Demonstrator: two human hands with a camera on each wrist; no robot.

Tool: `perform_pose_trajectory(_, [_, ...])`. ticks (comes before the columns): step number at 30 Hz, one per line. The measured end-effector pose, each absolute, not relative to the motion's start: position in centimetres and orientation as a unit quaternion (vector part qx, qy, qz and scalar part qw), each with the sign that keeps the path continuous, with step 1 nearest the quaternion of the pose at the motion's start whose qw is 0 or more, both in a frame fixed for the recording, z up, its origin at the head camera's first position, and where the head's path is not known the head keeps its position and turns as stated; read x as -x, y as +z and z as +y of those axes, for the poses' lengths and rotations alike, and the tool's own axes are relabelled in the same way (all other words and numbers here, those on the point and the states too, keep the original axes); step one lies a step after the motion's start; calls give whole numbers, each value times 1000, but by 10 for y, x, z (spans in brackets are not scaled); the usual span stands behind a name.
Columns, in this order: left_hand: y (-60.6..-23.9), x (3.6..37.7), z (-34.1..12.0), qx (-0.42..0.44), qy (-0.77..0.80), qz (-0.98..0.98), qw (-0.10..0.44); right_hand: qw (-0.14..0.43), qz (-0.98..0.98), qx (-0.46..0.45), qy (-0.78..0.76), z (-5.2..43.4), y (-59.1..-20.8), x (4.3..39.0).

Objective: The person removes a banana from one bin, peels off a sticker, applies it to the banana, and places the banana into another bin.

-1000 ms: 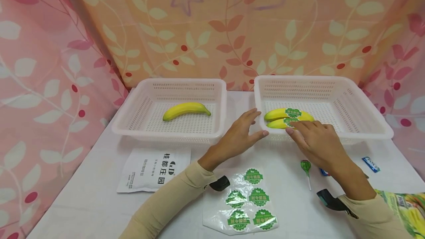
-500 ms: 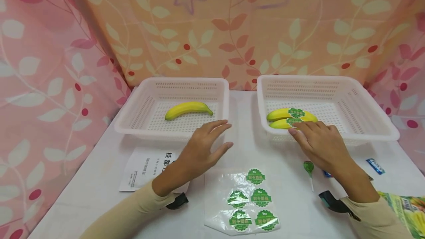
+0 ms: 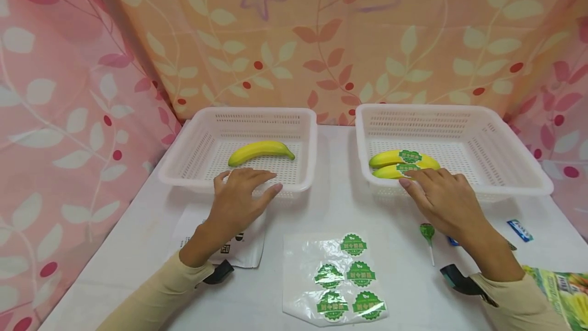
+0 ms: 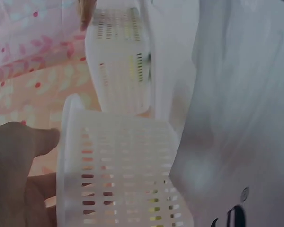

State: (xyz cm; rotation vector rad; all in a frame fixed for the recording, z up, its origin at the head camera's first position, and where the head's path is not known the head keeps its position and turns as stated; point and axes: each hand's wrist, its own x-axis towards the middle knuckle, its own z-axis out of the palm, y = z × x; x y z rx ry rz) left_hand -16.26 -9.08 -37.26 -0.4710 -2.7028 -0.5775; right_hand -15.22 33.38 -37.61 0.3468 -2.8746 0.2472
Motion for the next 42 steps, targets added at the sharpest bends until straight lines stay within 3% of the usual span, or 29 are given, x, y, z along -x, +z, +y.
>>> perform_pose_trajectory(4, [-367,161,-94,158,-195,-962,111,111,-983,-118,82,334,-375,153])
perform_pose_trajectory(13, [-360,164,-105,158,-178,-970,50,71,-978,-108,166,320,-356,158])
perform_pose_trajectory(25, [-361,165,-106,160,-154,-975,29,54,-931,-200,300,213,-303,198])
perform_pose_trajectory(33, [-362,166,-105,166,-140,-976,37,-22,-906,-257,334,143,-302,250])
perform_pose_trajectory(42, [-365,167,-104,168,-131,-976,36,-127,-912,-223,319,87,-307,287])
